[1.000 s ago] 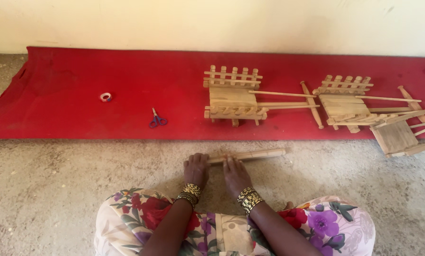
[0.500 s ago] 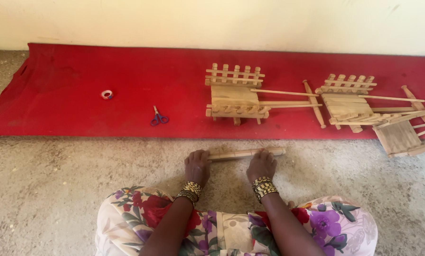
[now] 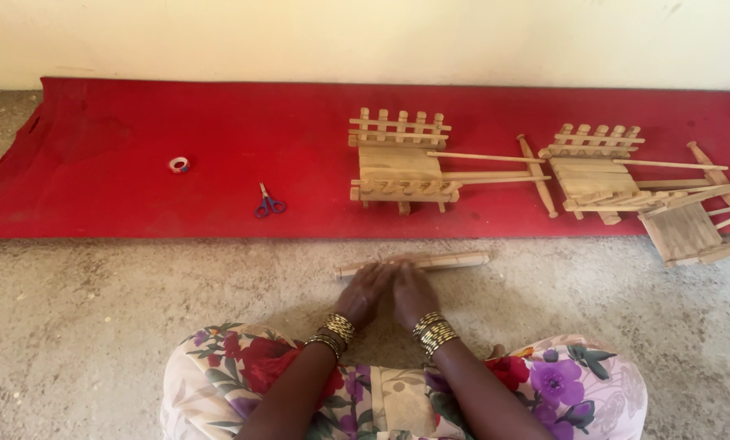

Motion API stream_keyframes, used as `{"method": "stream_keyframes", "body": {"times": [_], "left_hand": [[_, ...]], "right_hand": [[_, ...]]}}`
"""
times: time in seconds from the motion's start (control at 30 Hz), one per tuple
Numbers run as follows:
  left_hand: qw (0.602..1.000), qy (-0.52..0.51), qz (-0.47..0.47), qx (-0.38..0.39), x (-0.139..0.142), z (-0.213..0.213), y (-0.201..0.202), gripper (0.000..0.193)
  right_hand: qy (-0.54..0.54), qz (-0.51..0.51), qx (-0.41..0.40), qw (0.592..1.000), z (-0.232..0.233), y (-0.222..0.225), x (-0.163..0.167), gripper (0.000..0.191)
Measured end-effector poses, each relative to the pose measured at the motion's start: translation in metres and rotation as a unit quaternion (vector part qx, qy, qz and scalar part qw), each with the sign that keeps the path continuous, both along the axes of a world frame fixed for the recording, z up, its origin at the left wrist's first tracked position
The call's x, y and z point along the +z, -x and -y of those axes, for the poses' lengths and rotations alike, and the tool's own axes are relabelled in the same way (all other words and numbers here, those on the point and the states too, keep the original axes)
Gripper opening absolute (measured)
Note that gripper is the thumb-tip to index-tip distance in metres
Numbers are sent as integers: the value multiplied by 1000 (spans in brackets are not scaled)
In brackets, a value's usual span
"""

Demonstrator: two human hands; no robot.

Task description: The person sits on the floor and rolls a long wooden dowel back and forth on the floor with both hands, repeatedly repositioning it. Wooden toy structures, scissors and tape lie on a red mat nearby.

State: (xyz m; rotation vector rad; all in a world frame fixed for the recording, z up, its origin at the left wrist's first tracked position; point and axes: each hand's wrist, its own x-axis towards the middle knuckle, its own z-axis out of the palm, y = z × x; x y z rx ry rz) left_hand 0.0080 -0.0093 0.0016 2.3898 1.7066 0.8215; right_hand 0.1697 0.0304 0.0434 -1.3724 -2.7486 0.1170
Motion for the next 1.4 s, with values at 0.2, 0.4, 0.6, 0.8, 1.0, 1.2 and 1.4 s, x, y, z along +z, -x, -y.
{"method": "stream_keyframes", "body": {"times": [0.2, 0.4, 0.6, 0.8, 1.0, 1.2, 1.4], "left_hand": [[986, 137, -91, 14, 2, -7, -22, 80], [993, 118, 0, 9, -3, -10, -40, 73], [985, 129, -115, 23, 4, 1, -36, 81], [990, 102, -91, 22, 8, 2, -34, 75], [987, 122, -100, 24, 11, 4, -35, 73], [990, 73, -110, 42, 11, 5, -30, 76], [985, 120, -117, 51, 4, 1, -25, 78]], "right_hand": [[130, -98, -301, 940, -41, -34, -2, 53], [59, -64, -307, 948, -54, -48, -2, 62], [43, 63, -169, 983, -31, -22, -4, 65], [33, 25, -231, 972, -48, -31, -32, 61], [62, -10, -346, 936, -84, -73, -47, 63], [29, 5, -334, 942, -83, -74, -37, 71], [121, -72, -345, 928, -54, -40, -4, 56]]}}
